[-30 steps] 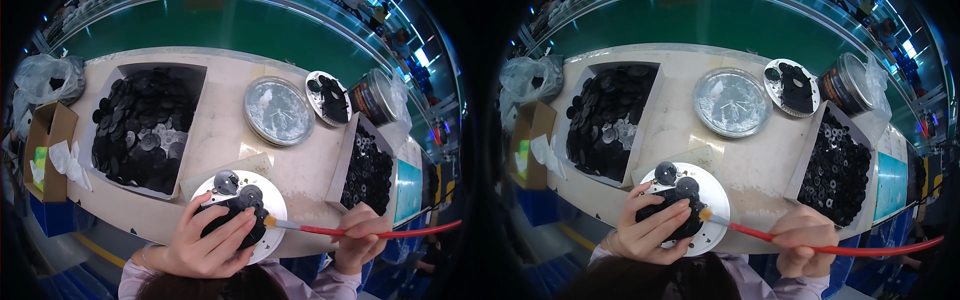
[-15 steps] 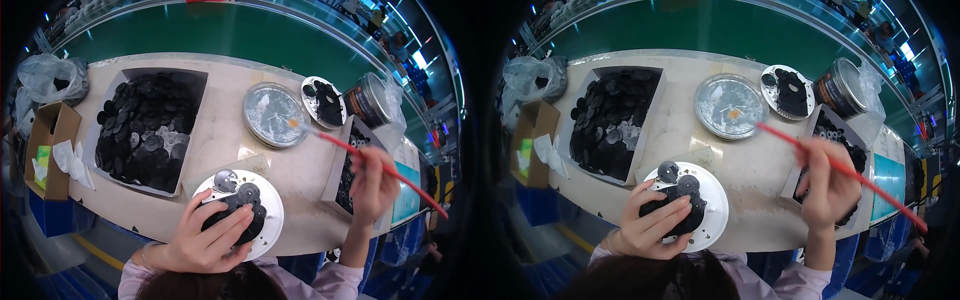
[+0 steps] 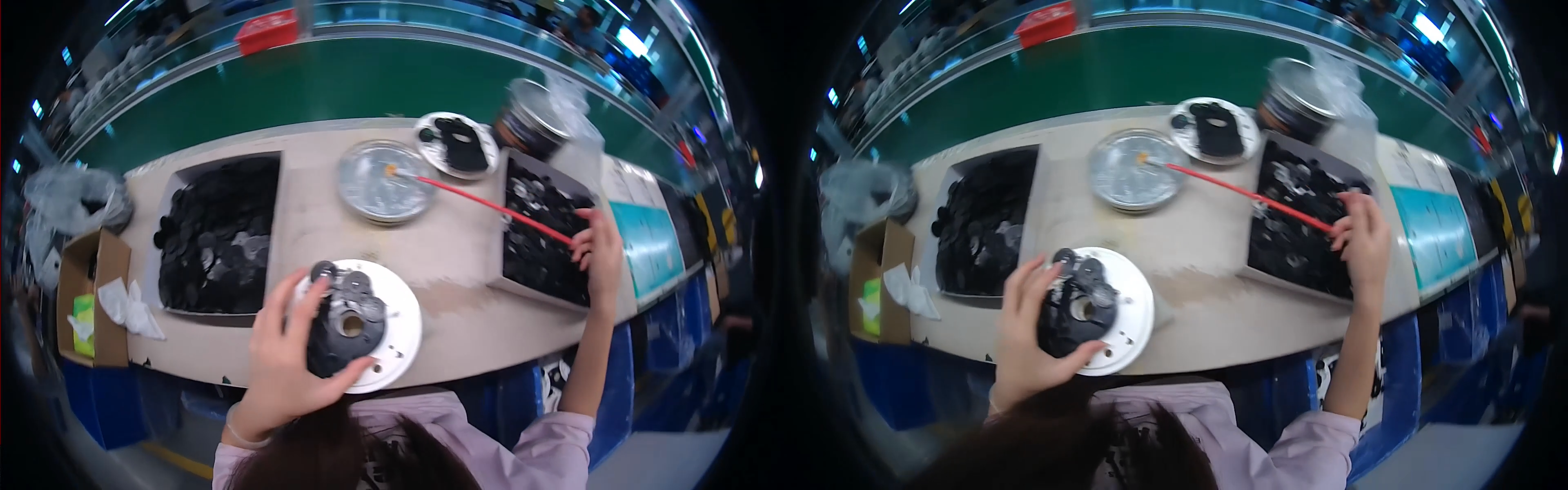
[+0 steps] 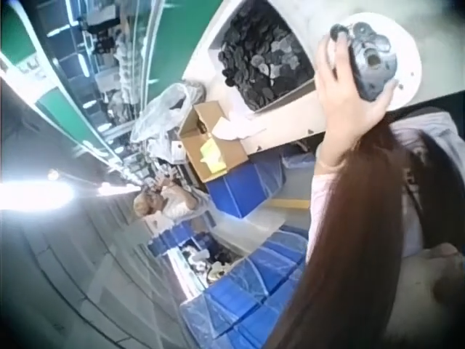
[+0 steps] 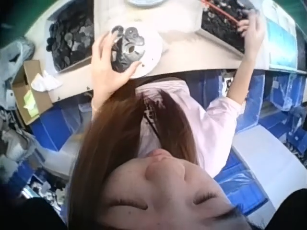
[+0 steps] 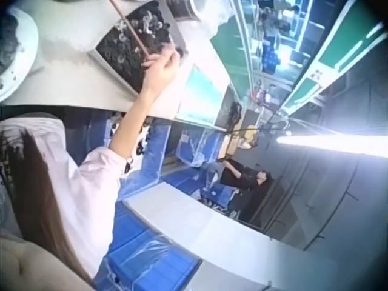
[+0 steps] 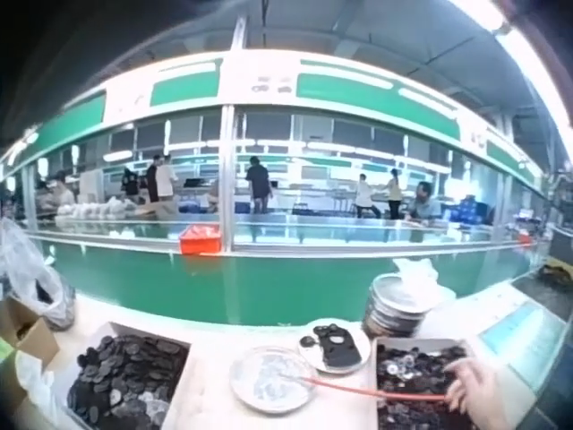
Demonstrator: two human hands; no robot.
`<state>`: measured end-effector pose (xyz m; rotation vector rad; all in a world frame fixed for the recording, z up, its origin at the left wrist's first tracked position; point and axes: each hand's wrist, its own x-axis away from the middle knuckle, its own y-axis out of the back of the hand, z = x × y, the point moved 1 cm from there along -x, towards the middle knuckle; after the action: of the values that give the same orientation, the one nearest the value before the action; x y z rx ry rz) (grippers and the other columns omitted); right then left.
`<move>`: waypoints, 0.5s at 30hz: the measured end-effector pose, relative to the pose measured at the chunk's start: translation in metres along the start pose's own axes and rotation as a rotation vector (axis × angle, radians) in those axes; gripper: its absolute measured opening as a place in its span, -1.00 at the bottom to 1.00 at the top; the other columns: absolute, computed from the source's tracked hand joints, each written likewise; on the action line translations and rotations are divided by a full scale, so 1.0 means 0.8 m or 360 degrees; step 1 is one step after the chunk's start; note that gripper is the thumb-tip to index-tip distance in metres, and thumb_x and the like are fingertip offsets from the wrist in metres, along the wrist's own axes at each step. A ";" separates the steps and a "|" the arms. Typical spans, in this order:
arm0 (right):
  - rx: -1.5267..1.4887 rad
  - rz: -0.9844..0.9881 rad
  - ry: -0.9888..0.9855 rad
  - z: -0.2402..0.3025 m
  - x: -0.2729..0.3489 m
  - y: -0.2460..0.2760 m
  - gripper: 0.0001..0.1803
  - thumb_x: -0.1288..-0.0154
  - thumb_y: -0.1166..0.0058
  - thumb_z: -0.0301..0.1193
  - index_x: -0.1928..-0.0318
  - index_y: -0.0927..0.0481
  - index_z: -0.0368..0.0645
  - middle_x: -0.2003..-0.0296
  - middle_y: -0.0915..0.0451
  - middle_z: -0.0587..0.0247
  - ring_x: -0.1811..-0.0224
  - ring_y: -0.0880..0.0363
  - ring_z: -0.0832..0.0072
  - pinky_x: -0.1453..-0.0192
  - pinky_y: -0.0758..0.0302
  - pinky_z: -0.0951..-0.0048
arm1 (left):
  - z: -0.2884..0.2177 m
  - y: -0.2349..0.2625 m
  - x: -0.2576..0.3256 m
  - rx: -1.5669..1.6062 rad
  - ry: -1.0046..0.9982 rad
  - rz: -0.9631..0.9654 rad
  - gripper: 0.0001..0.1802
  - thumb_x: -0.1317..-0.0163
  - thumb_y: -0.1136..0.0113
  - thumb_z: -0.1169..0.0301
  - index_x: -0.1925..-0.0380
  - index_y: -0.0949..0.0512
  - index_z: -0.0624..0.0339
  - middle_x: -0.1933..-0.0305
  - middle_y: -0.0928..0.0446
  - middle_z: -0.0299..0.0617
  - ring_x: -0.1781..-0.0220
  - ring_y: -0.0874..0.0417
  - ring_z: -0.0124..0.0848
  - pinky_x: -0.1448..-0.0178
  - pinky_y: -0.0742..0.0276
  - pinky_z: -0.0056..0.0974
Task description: Manually assemble small components onto a circular base and apply sealant using a brush.
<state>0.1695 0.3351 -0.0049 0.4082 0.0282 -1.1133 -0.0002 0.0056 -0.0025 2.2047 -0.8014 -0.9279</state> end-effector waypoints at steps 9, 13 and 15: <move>0.0749 -0.1147 -0.0323 -0.135 0.112 0.209 -0.66 -0.26 0.03 -0.19 0.33 -0.52 -0.27 0.60 -0.54 0.22 0.59 -0.48 0.57 0.50 -0.37 0.57 | 0.065 0.092 -0.072 -0.0208 -0.0146 -0.0105 -0.55 0.16 -0.18 0.42 0.15 -0.45 0.23 -0.12 -0.29 -0.08 -0.08 -0.38 -0.26 -0.12 -0.27 -0.28; 0.1465 -0.0717 -0.1186 -0.325 0.198 0.280 -0.39 0.05 -0.21 -0.15 0.05 -0.42 -0.31 0.17 -0.51 -0.20 0.07 -0.48 0.04 -0.02 -0.39 0.23 | 0.182 0.091 -0.205 -0.0566 0.0093 -0.0183 -0.59 0.04 -0.29 0.29 0.28 -0.43 0.35 -0.09 -0.32 -0.12 0.03 -0.45 -0.32 -0.03 -0.31 -0.37; 0.1182 -0.0812 -0.1395 -0.426 0.225 0.288 -0.16 0.09 -0.24 -0.14 -0.13 -0.21 -0.37 -0.04 -0.33 -0.28 -0.11 -0.34 0.07 -0.17 -0.29 0.27 | 0.214 0.084 -0.258 -0.0857 0.0173 -0.0179 -0.55 0.05 -0.29 0.23 0.32 -0.41 0.38 0.00 -0.35 -0.10 0.09 -0.46 -0.27 -0.01 -0.31 -0.37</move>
<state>0.5129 0.3792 -0.2902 0.5489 -1.1339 -1.7184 -0.2691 0.0607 0.0304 1.8163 -0.3253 -0.9373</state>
